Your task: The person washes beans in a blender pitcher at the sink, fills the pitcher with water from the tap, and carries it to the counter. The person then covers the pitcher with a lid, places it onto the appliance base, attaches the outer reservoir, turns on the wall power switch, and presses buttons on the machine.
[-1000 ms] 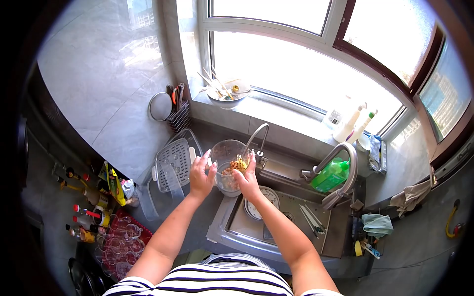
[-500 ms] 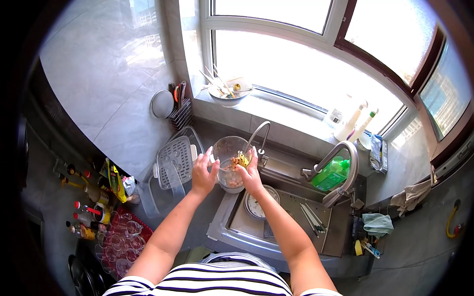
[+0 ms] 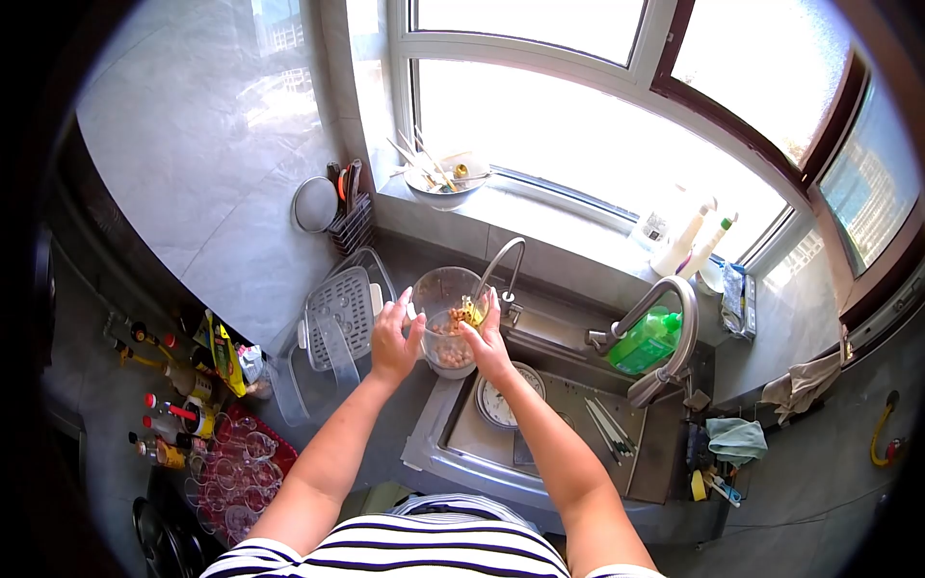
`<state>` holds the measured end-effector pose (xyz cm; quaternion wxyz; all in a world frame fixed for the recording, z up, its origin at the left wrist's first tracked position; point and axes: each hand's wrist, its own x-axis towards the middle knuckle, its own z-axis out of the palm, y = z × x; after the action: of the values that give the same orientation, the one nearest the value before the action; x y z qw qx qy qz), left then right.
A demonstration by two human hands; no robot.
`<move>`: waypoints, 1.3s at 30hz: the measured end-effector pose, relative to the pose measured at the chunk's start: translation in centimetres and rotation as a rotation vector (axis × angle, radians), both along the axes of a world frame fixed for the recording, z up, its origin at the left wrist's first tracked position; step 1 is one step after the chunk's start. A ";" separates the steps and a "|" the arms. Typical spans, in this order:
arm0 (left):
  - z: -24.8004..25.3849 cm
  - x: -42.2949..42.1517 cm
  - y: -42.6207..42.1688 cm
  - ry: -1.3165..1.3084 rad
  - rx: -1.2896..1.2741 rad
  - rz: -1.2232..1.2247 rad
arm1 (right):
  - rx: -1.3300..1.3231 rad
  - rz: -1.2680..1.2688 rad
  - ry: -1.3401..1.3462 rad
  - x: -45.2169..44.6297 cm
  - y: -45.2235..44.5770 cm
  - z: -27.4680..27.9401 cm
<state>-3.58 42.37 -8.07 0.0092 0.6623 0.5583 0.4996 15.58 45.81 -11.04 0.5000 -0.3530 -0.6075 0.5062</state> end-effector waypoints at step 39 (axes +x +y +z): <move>0.0 -0.1 -0.1 -0.005 -0.024 0.003 | 0.029 0.022 0.014 0.2 0.1 -0.7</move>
<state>-3.67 42.31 -8.02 0.0178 0.6599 0.5652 0.4947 15.79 45.91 -11.75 0.5037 -0.3354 -0.6152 0.5053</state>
